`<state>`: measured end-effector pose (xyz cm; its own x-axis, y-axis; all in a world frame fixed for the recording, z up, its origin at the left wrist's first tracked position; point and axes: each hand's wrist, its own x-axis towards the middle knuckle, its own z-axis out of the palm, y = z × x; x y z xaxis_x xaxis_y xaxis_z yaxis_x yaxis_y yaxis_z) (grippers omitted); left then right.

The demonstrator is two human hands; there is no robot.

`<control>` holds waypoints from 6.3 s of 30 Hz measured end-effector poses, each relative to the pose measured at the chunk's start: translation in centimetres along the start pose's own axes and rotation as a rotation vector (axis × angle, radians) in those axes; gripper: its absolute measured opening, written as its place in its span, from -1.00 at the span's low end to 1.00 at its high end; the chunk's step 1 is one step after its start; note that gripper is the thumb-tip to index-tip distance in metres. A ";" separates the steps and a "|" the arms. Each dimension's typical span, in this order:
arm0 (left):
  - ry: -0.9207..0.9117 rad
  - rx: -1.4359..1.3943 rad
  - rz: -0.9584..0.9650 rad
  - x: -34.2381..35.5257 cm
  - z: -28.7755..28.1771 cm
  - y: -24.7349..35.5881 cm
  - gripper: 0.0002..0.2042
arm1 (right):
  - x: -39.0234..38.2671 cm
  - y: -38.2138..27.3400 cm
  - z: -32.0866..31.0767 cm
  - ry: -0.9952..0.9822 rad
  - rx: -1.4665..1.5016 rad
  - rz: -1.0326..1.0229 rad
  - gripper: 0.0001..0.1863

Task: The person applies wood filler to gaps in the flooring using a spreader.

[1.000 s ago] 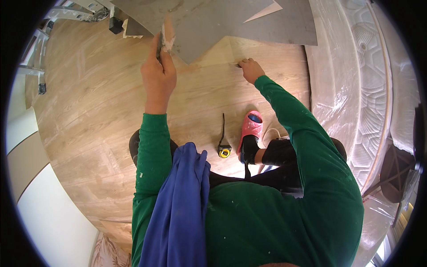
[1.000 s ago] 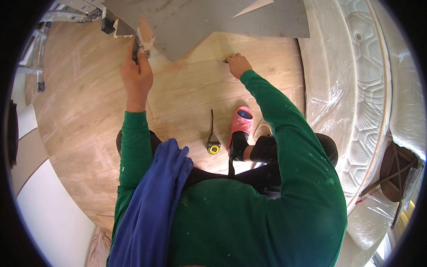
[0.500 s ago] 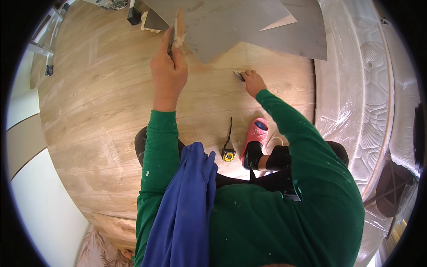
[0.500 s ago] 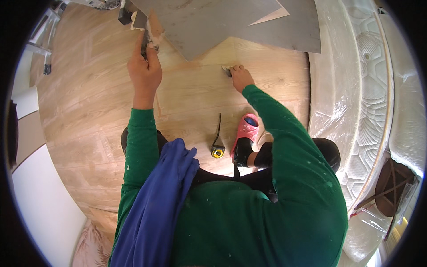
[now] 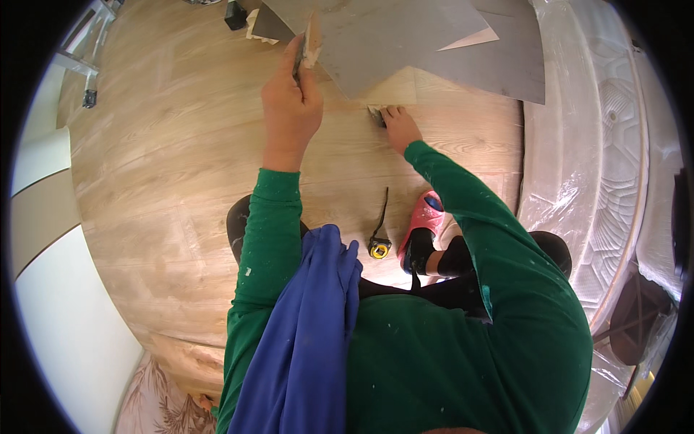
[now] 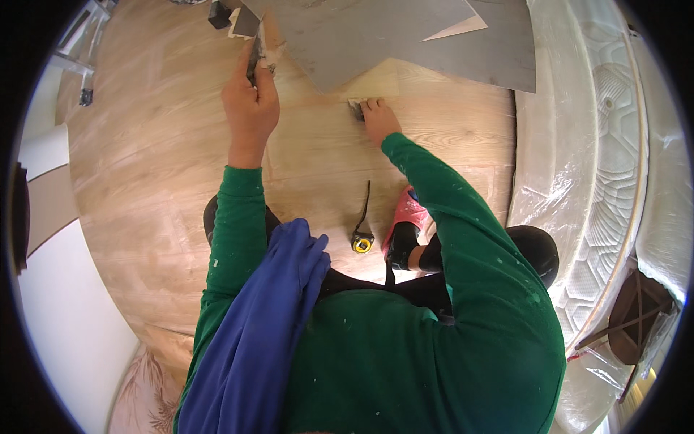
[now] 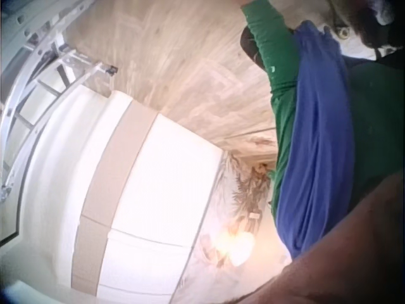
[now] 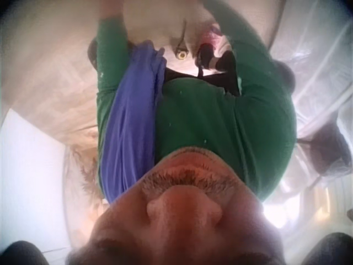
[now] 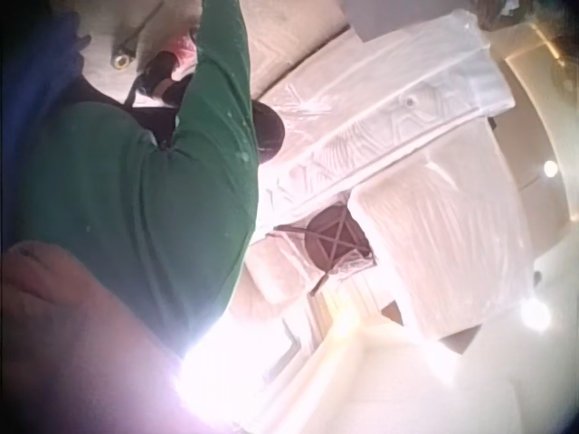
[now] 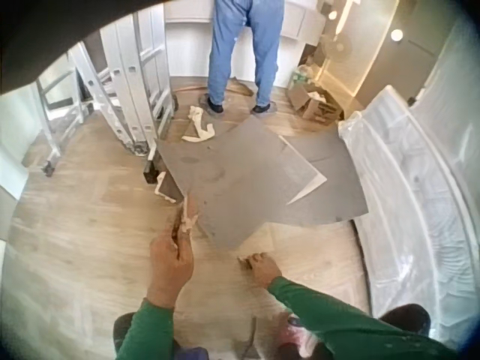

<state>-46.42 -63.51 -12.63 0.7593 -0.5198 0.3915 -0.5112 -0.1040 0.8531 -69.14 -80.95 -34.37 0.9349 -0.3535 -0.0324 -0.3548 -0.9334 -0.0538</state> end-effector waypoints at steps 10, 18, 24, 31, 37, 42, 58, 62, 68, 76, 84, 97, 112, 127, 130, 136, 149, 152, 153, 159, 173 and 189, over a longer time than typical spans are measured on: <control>-0.011 -0.001 0.003 -0.1 -0.6 -1.1 -0.62 | 1.7 -4.4 0.1 0.017 -0.033 -0.047 -0.59; 0.021 -0.009 0.006 0.2 -0.9 -0.9 -0.60 | 2.8 -4.9 -0.3 -0.060 -0.030 -0.051 -0.52; 0.054 0.032 0.018 0.2 -2.1 -2.1 -0.60 | 1.0 -3.0 -1.6 -0.177 0.081 0.054 -0.54; 0.020 -0.052 -0.007 0.2 -0.3 -1.5 -0.59 | -0.9 13.6 2.6 -0.127 0.100 0.641 -0.70; 0.002 -0.018 -0.011 0.2 0.1 -2.0 -0.59 | 5.7 -4.7 2.8 -0.254 -0.072 0.533 -0.70; -0.060 -0.071 -0.058 0.1 2.3 -1.1 -0.60 | 7.4 -12.6 2.5 -0.251 -0.060 0.453 -0.71; -0.036 -0.046 -0.026 -0.1 2.0 -0.8 -0.61 | -2.4 9.2 2.7 -0.063 0.104 0.732 -0.57; -0.032 -0.105 -0.025 0.0 2.7 -0.8 -0.61 | 4.3 -5.5 3.0 -0.137 0.041 0.529 -0.78; -0.033 0.003 -0.042 0.0 2.9 -0.7 -0.61 | 5.7 -11.9 2.1 -0.122 0.140 0.355 -0.74; 0.122 -0.288 -0.116 0.4 1.1 0.1 -0.63 | -2.2 12.5 -0.2 -0.043 0.294 0.545 -0.48; 0.025 -0.233 -0.194 -0.8 -1.2 -0.1 -0.65 | -4.3 15.9 -0.6 -0.059 0.149 0.552 -0.50; 0.064 -0.220 -0.144 -0.3 -0.7 0.1 -0.62 | -4.0 18.5 -0.2 -0.160 0.151 0.927 -0.56; -0.222 -0.964 -1.050 -1.8 4.2 -5.0 -0.78 | -1.9 4.6 -12.0 0.074 1.215 0.758 -0.61; -0.167 -1.465 -0.811 -2.5 1.6 8.6 -0.80 | -1.6 -4.4 -34.4 0.274 0.442 -0.097 -0.38; -0.082 -1.260 -0.568 -1.9 -1.4 10.8 -0.75 | -0.9 -3.3 -34.3 0.182 1.001 0.126 -0.46; -0.167 -0.281 0.428 -1.5 -3.5 13.4 -0.54 | -1.0 -6.2 -39.3 -0.059 2.126 0.575 -0.80; -0.270 -1.326 -0.774 -3.8 0.3 12.9 -0.65 | -1.6 -1.0 -38.5 0.190 2.139 0.520 -0.86; -0.324 -1.405 -0.759 -3.5 1.3 13.7 -0.73 | -1.8 1.2 -37.7 0.269 1.944 0.453 -0.82; -0.295 -1.404 -0.796 -3.5 1.7 13.5 -0.74 | -1.7 1.5 -38.0 0.328 1.880 0.405 -0.80; -0.208 -1.511 -0.974 -3.4 5.5 14.1 -0.78 | -3.6 1.3 -38.0 0.421 1.059 -0.053 -0.49; 0.106 -1.027 -0.806 -4.0 3.6 4.3 -0.67 | -7.8 22.5 -21.2 0.265 1.404 0.714 -0.65; 0.065 -0.737 -1.046 0.6 7.8 -14.0 -0.68 | -4.1 37.6 -1.2 0.775 1.640 1.144 -0.51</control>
<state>-41.99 -69.00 -27.03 0.6910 -0.4311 -0.5802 0.6656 0.0665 0.7433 -86.31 -114.71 -35.03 0.0221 -0.9230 -0.3841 0.0899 0.3845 -0.9187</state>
